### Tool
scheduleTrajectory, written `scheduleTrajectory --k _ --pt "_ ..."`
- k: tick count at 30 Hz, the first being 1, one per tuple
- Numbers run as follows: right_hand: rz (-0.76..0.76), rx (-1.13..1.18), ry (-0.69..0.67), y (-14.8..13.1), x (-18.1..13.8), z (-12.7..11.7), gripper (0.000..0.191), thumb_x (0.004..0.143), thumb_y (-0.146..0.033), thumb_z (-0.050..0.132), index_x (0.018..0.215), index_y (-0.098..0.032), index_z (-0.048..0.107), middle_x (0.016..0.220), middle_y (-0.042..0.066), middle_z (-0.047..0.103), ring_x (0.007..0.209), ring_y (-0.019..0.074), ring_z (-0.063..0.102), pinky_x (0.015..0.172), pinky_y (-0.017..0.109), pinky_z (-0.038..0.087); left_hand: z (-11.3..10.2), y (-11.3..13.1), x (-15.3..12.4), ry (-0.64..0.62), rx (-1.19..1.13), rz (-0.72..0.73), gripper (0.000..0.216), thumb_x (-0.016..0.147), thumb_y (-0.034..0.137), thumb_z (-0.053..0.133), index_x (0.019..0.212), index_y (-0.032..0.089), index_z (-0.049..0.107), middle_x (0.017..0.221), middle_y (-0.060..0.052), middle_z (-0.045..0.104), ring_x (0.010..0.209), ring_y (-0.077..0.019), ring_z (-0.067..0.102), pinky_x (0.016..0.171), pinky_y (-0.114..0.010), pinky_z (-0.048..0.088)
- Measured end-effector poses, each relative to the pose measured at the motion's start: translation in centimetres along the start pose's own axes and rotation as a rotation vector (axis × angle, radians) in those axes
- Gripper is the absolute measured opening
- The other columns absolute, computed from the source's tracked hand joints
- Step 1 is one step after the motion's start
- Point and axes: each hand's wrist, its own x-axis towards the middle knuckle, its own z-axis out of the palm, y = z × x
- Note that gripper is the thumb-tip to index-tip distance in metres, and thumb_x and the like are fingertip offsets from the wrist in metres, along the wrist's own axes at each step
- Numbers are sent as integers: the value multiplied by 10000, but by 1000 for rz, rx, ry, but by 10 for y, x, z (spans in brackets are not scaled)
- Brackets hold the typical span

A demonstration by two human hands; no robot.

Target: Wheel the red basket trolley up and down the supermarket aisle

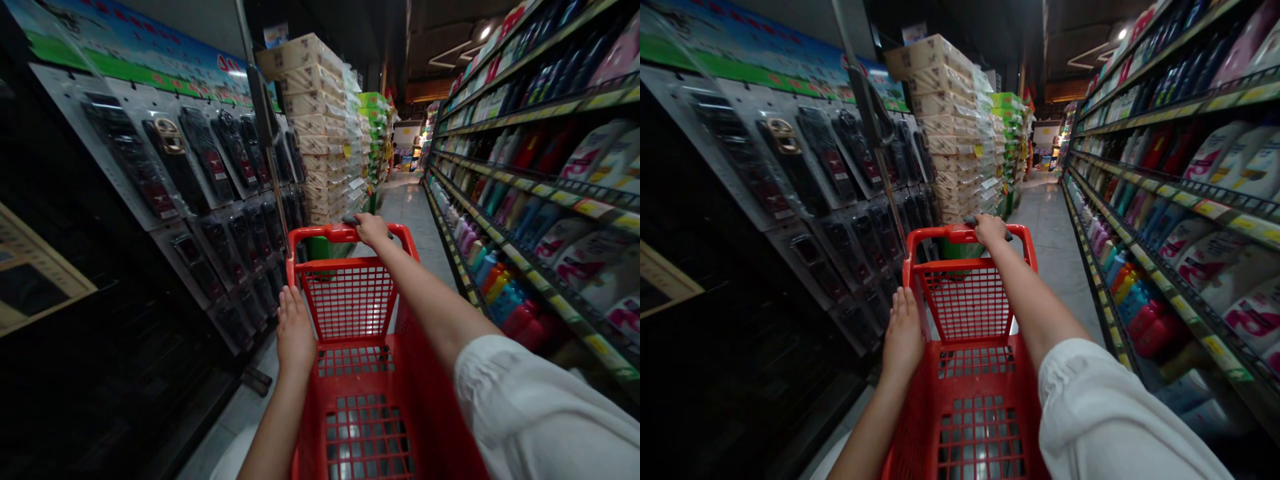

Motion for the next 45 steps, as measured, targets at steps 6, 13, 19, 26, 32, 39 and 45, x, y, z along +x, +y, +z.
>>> scheduleTrajectory --k 6,13,19,26,32,39,45 --pt "-185 -13 19 -27 2 6 368 947 -262 472 1249 -264 681 1281 72 673 1058 266 601 890 363 453 -3 1 1 -50 1 -33 712 817 -69 319 1527 -29 288 1584 -300 308 1497 -327 281 1170 -448 386" --pt "-537 -5 18 -44 -20 9 374 991 -221 453 1259 -303 700 1459 27 557 1148 273 550 971 409 426 -7 4 7 -119 -25 -23 751 778 -107 303 1525 -29 281 1588 -303 289 1502 -307 269 1180 -445 370" --pt "-673 152 -39 11 -52 -1 487 906 -158 568 1387 -227 597 1450 50 580 1258 244 551 1058 366 413 -8 6 9 -122 -20 -34 684 833 -83 289 1515 -27 312 1586 -288 307 1495 -303 288 1182 -428 367" --pt "-452 76 -84 12 -87 19 493 920 -183 529 1398 -298 576 1417 12 613 1195 248 606 990 368 465 -8 14 10 -147 -11 -45 680 840 -87 297 1517 -30 312 1594 -279 296 1491 -305 297 1184 -405 363" --pt "-404 -58 -116 -70 -88 23 506 985 -270 432 1484 -352 447 1383 67 607 1075 252 621 882 374 474 -11 20 11 -171 13 -57 658 857 -77 281 1514 -49 315 1586 -307 282 1489 -315 305 1181 -418 362" --pt "-456 -82 -35 -99 -100 35 492 1025 -254 329 1509 -298 405 1464 119 514 1122 272 552 911 415 448 -17 21 11 -180 78 -55 635 879 -62 262 1511 -55 330 1582 -295 306 1477 -331 333 1174 -432 378" --pt "-423 -107 -64 -57 -105 28 503 1033 -230 306 1520 -321 392 1526 100 454 1145 255 546 950 406 441 -14 20 13 -148 55 -66 628 897 -40 248 1516 -9 350 1575 -267 355 1480 -288 348 1171 -425 382"
